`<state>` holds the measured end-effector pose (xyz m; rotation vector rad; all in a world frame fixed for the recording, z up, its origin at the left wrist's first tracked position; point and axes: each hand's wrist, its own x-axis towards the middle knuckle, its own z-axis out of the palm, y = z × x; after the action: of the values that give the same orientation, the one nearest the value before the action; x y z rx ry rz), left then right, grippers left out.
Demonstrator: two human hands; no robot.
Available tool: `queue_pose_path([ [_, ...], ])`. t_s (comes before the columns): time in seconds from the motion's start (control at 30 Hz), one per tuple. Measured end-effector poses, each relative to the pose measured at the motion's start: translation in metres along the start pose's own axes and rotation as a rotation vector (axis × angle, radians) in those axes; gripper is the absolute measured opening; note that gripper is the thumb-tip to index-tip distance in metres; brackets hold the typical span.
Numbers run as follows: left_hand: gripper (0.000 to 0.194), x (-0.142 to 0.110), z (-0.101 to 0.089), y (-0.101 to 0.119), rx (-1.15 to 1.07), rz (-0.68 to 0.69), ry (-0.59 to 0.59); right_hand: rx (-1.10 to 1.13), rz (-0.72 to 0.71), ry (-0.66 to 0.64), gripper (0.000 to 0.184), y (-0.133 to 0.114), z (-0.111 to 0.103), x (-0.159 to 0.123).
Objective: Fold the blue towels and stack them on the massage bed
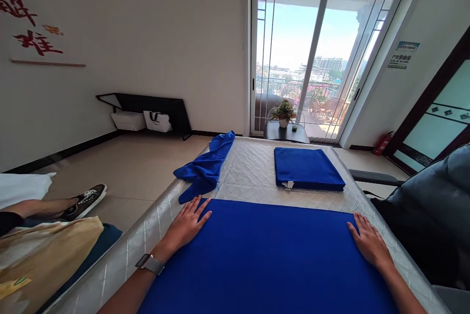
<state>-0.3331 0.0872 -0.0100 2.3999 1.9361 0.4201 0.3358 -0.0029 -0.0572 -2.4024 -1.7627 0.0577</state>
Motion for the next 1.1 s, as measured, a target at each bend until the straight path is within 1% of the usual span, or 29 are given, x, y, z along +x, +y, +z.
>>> queue_pose_path([
  [0.23,0.066,0.000,0.005,-0.006,0.005,0.025,0.009,0.006,0.019,-0.024,0.086,-0.001,-0.001,0.000],
  [0.4,0.065,0.000,0.003,-0.002,0.041,0.015,0.007,-0.009,0.016,-0.026,0.085,-0.008,-0.008,-0.001],
  [0.53,0.064,0.002,-0.011,0.004,0.105,0.048,0.018,-0.022,0.027,-0.018,0.082,-0.014,-0.012,-0.003],
  [0.6,0.063,0.004,-0.022,0.016,0.141,0.087,0.031,-0.024,0.029,-0.018,0.080,-0.017,-0.014,-0.004],
  [0.63,0.063,0.005,-0.029,0.027,0.153,0.105,0.041,-0.025,0.032,-0.022,0.079,-0.019,-0.016,-0.004],
  [0.67,0.063,0.004,-0.036,0.043,0.159,0.119,0.053,-0.027,0.036,-0.034,0.078,-0.021,-0.017,-0.004],
  [0.7,0.062,0.002,-0.042,0.064,0.154,0.136,0.065,-0.029,0.043,-0.052,0.078,-0.022,-0.019,-0.003],
  [0.73,0.060,-0.001,-0.048,0.090,0.133,0.161,0.074,-0.028,0.048,-0.073,0.077,-0.022,-0.021,-0.001],
  [0.77,0.059,-0.007,-0.051,0.122,0.109,0.192,0.078,-0.024,0.049,-0.094,0.076,-0.022,-0.024,0.001],
  [0.83,0.049,-0.023,-0.050,0.197,-0.014,0.366,0.024,-0.005,0.038,-0.128,0.072,-0.018,-0.031,0.009],
  [0.87,0.043,-0.033,-0.045,0.239,-0.072,0.477,-0.040,0.009,0.030,-0.135,0.070,-0.015,-0.036,0.014],
  [0.93,0.033,-0.054,-0.026,0.325,-0.132,0.703,-0.130,0.032,0.028,-0.133,0.063,-0.006,-0.045,0.024],
  [0.97,0.032,-0.064,-0.013,0.366,-0.154,0.820,-0.169,0.041,0.034,-0.127,0.060,-0.002,-0.050,0.029],
  [1.0,0.036,-0.072,0.001,0.405,-0.172,0.916,-0.189,0.050,0.041,-0.119,0.058,0.003,-0.054,0.033],
  [1.07,0.048,-0.086,0.028,0.472,-0.181,1.016,-0.219,0.067,0.057,-0.102,0.052,0.009,-0.061,0.040],
  [1.1,0.049,-0.091,0.039,0.499,-0.179,1.043,-0.234,0.078,0.064,-0.096,0.049,0.011,-0.063,0.042],
])
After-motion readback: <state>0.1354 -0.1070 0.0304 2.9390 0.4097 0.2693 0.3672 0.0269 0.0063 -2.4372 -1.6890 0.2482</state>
